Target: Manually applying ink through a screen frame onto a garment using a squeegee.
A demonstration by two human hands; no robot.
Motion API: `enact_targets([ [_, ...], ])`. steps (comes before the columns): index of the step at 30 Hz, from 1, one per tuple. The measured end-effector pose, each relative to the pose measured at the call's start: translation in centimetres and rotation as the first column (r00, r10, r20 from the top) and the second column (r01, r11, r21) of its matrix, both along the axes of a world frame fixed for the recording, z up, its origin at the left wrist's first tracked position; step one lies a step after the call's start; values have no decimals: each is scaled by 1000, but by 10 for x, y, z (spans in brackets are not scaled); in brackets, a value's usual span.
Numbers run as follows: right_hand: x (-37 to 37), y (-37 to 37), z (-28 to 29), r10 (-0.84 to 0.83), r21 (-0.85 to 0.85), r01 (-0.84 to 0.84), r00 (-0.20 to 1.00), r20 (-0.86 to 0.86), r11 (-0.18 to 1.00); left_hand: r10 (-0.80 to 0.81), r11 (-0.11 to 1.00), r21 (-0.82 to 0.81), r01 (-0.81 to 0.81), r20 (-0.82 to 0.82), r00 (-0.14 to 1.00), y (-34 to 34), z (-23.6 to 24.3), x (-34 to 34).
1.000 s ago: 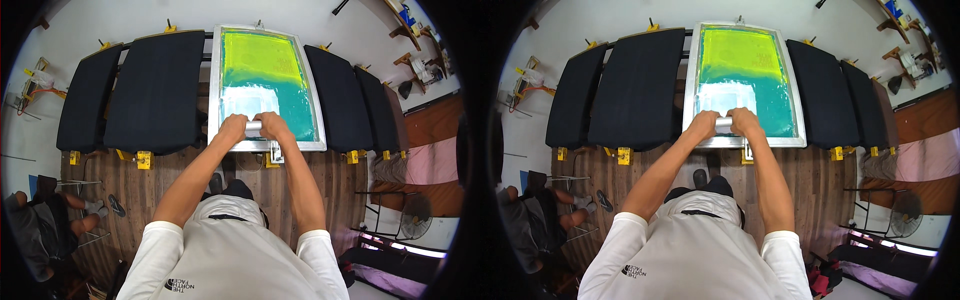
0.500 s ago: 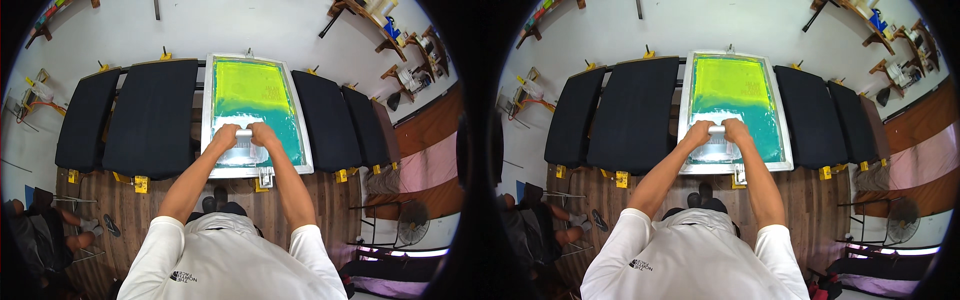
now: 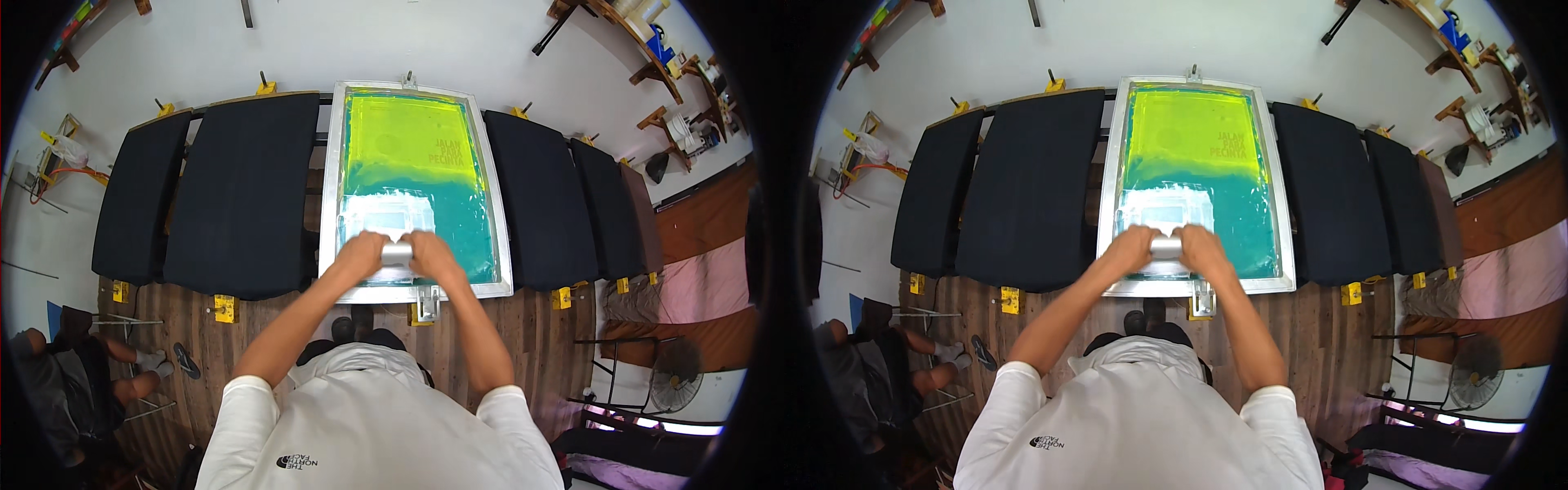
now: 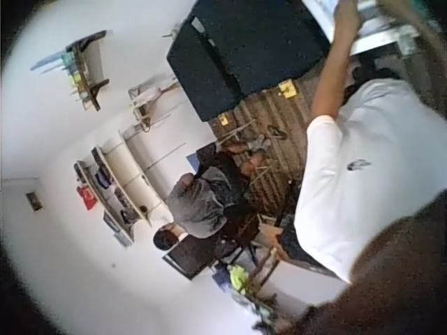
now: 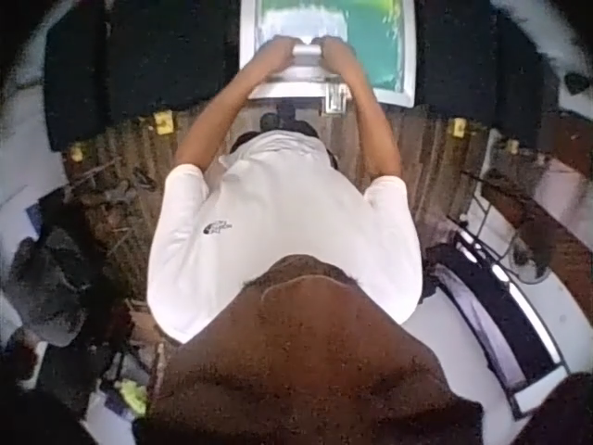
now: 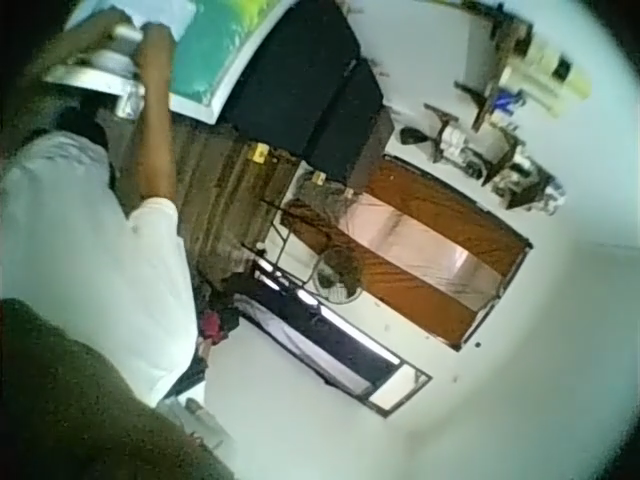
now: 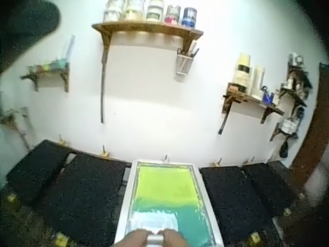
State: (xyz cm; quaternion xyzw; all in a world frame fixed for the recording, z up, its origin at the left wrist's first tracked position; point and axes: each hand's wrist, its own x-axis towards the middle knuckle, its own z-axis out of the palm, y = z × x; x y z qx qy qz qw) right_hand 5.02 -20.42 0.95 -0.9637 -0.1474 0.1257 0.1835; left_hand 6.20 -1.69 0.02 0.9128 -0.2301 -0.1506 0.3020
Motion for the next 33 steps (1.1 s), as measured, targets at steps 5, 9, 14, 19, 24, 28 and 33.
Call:
enact_targets([
  [5, 80, 3, 0, 2, -139, -9, 999, -55, 990, 24, 1000, -18, -24, 24, 999, -3, -16, 74],
  [9, 104, 3, -7, 22, -168, -52, 984, -176, 984, 14, 997, 70, -13, -12, 1000, -5, -13, 89],
  [14, 100, 9, 1, -8, -211, -35, 979, -202, 977, -18, 982, 186, 33, -77, 997, -5, -13, 92],
  [19, 82, 7, -8, -53, -184, 22, 985, -162, 983, -7, 985, 174, 8, -8, 1000, -8, -10, 70],
  [24, 53, 12, -10, -119, -150, 101, 987, -112, 983, 21, 990, 140, -31, 73, 997, -5, -15, 42],
  [28, 26, 13, -7, -153, -132, 134, 976, -152, 982, 39, 981, 191, -45, 37, 999, -4, -18, 18],
  [33, 6, 16, -5, -156, -162, 129, 973, -170, 978, 28, 983, 179, -33, 31, 999, -1, -18, -2],
])
